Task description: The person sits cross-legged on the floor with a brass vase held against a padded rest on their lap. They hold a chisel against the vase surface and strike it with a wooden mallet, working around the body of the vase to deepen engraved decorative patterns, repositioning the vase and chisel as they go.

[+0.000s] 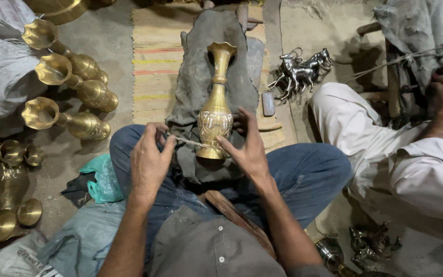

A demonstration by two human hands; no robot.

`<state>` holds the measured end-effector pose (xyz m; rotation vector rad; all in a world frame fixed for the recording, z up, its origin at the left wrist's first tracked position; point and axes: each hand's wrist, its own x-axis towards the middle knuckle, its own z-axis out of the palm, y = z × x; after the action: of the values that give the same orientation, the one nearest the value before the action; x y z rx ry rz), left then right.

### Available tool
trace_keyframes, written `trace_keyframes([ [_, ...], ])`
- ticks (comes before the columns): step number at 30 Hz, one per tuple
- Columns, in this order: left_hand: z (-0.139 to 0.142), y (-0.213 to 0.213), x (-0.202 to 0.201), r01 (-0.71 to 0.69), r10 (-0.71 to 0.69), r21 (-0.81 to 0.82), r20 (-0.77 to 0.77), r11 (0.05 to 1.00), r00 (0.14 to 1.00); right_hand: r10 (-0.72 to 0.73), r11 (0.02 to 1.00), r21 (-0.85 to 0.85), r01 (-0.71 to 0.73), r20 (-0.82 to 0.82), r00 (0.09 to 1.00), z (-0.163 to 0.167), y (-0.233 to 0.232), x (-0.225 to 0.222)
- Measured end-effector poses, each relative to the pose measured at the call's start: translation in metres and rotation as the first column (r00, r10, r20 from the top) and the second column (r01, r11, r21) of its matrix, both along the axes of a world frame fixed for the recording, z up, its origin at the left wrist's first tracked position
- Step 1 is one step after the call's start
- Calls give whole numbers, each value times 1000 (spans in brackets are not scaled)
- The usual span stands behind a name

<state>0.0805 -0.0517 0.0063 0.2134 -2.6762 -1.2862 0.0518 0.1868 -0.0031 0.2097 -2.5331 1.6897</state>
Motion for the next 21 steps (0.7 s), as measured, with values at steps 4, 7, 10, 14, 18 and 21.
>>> trace_keyframes([
  [4, 8, 0, 0, 114, -107, 18, -232, 993, 967, -20, 998, 56, 16, 80, 997, -7, -7, -6],
  [7, 17, 9, 1, 62, -57, 166, -32, 984, 998, -75, 992, 98, 79, -46, 996, -15, -10, -4],
  [10, 23, 21, -7, 49, -34, 192, -82, 980, 996, -100, 993, 74, 97, 29, 995, -17, -12, -6],
  [14, 24, 36, -24, 56, -64, 387, 8, 920, 998, -197, 977, 86, 195, 16, 980, -5, -27, 1],
  [18, 15, 40, -43, 88, -105, 321, 35, 943, 994, -270, 910, 292, 295, -122, 955, 8, -40, 3],
  [21, 7, 36, -47, 90, -138, 385, 100, 918, 985, -254, 917, 304, 259, -59, 965, 8, -39, -1],
])
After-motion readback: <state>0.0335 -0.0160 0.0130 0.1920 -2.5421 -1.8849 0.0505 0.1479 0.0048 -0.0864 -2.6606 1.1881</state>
